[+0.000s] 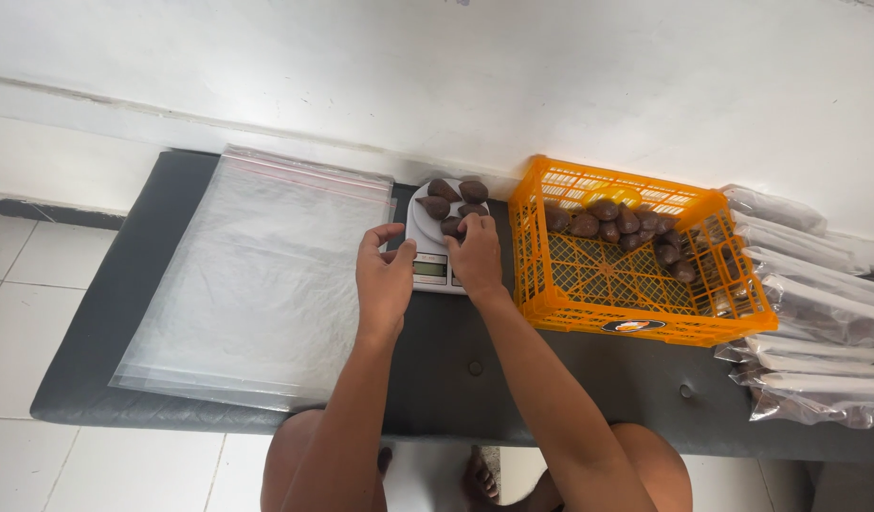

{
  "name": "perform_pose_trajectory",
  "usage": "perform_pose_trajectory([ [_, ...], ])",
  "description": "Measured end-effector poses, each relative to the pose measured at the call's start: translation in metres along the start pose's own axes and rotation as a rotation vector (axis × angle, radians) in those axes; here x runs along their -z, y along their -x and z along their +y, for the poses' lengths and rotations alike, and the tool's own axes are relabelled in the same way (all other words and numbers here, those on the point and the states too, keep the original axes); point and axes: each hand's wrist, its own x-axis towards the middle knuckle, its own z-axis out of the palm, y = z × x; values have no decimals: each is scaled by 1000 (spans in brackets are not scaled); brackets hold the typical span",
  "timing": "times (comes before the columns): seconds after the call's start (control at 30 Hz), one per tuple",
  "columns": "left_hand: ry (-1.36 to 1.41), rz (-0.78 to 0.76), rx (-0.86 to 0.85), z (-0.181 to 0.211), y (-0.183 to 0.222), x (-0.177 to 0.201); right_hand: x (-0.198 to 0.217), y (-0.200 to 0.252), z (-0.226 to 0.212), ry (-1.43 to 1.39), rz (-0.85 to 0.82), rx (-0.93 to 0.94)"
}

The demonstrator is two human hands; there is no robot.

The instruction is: Weighing snake fruits on a digital scale and packaging them into plastic zip-lock bags.

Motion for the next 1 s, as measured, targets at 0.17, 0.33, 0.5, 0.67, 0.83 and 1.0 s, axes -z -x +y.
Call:
perform_pose_trajectory([
  [0.17,-7,0,3,-1,0,-2,7,10,-8,68,41,70],
  [0.33,-8,4,-28,0,1,-4,20,25,-10,139,64,187],
  [0.5,79,-23,-66,-6,-4,-7,58,45,-12,306,181,283],
  [0.67,42,-25,-112,-16,-4,-10,126,62,17,162,167,143],
  [0.83,2,-18,-149,-21,-5,-12,180,77,66,-49,252,119],
  [1.0,-134,-22,-135,-19,-2,-12,213,89,117,-16,328,-39],
])
